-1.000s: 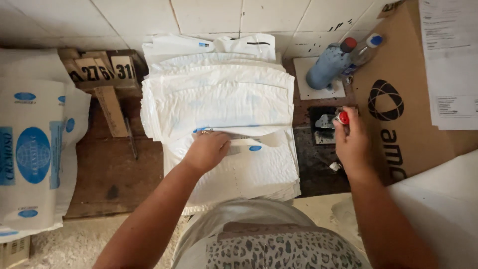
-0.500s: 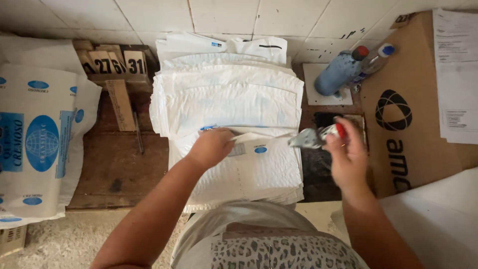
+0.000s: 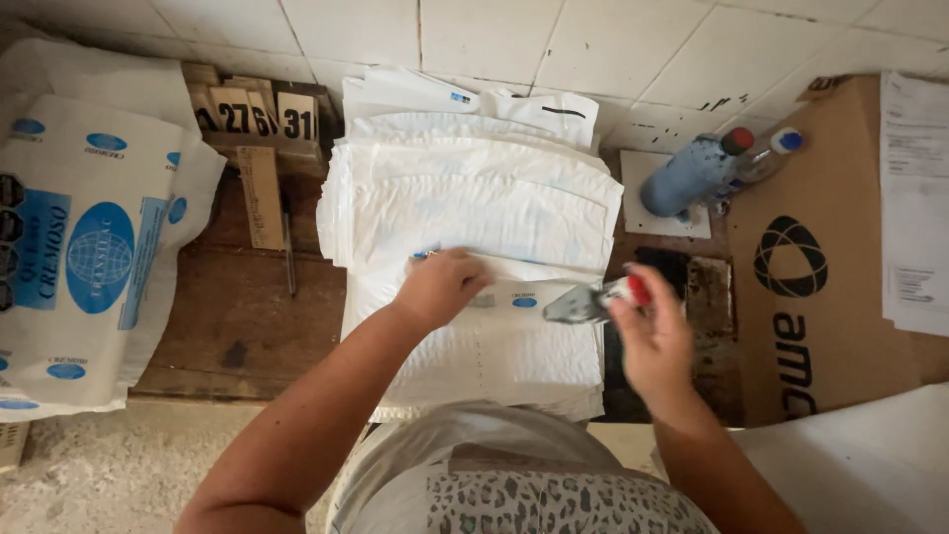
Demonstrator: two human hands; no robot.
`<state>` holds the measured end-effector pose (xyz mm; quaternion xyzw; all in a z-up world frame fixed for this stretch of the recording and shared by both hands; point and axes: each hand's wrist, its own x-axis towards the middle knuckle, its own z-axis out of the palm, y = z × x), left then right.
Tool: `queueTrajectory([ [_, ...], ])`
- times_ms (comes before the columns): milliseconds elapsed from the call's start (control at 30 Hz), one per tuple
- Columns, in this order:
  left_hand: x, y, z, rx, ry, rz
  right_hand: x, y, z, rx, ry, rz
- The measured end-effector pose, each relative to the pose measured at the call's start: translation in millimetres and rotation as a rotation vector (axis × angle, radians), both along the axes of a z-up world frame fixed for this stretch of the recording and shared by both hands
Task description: Stamping individual plastic cheese bags with a handheld stamp and flipping them over in a stack
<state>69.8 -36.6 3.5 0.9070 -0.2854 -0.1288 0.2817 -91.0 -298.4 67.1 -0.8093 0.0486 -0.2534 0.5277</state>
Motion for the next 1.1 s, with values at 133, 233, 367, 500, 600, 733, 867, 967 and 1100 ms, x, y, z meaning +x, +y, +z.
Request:
queueTrajectory([
  [133,18,-11,-24,-0.104,-0.142,0.059,18,28,-20,-0.185,-0.046,0.094],
  [233,33,-27,-41,-0.078,-0.441,0.119,42,40,-25,-0.5,-0.175,0.116],
  [367,33,-27,-42,-0.067,-0.663,0.157,65,50,-57,-0.616,-0.205,0.119],
  [500,-17,-15,13,-0.1,-0.54,-0.158,84,42,-49,-0.595,-0.149,0.177],
  [600,-27,0,-9,0.034,-0.275,-0.341,92,34,-41,-0.412,-0.086,0.192],
  [733,-15,17,-48,0.2,-0.346,-0.256,82,30,2,-0.171,-0.022,0.006],
  [867,-3,16,-42,0.07,-0.338,-0.227,64,1,17,-0.028,0.014,-0.012],
  [967,-5,17,-18,-0.027,-0.217,-0.175,44,0,31,-0.108,0.005,-0.046],
  [1100,0,12,4,-0.022,0.032,-0.022,26,6,28,-0.074,-0.006,0.011],
])
